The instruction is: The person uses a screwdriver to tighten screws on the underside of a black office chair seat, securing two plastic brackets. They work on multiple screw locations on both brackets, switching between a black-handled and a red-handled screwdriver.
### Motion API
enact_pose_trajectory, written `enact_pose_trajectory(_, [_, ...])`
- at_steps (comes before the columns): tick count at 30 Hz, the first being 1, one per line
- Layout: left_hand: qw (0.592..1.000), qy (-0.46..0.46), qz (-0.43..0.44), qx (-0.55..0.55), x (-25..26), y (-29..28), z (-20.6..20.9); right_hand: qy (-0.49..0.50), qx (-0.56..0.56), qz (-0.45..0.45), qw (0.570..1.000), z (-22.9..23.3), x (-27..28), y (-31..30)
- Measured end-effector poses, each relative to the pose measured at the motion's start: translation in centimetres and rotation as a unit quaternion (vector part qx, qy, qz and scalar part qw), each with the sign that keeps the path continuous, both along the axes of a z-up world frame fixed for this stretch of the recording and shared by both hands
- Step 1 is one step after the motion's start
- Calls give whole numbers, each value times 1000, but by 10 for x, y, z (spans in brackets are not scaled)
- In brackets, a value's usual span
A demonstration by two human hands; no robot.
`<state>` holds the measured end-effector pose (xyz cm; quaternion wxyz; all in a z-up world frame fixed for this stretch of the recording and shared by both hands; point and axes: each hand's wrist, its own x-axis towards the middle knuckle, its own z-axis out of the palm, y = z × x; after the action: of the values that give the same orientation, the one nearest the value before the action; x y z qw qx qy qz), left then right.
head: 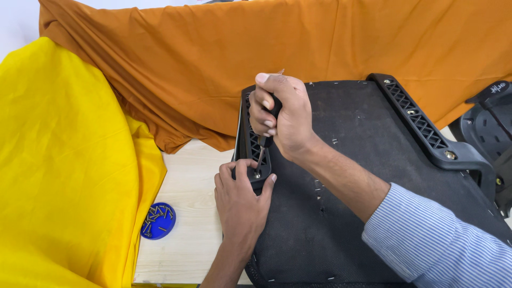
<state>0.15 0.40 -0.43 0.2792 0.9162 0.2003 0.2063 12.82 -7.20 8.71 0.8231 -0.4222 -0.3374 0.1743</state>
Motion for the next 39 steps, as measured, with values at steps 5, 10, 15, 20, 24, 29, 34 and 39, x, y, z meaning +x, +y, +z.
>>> enact_pose_trajectory(5, [995, -70, -6, -64, -4, 5, -6, -86, -44, 187, 977, 5, 12, -13])
enact_pose_trajectory(10, [998, 10, -9, -64, -3, 7, 2, -95, -72, 264, 957, 9, 19, -9])
enact_pose_trajectory(15, [994, 23, 11, -103, 0, 4, 12, -58, -53, 200, 977, 8, 10, -7])
enact_pose_trajectory(20, [995, 27, 11, -94, -1, 4, 12, -119, -88, 107, 983, 6, -17, 1])
enact_pose_trajectory(24, [997, 18, 4, -79, -1, 5, 9, -97, -106, 78, 986, 5, -25, 5])
enact_pose_trajectory(29, [997, 17, 6, -77, -3, 5, 6, -60, -69, 169, 981, 12, 1, -7])
enact_pose_trajectory(34, [997, 7, 5, -83, -2, 6, 6, -80, -71, 160, 981, 11, 13, -8])
enact_pose_trajectory(39, [996, -21, -1, -92, -3, 10, 9, -30, -86, 151, 984, 12, 18, -1])
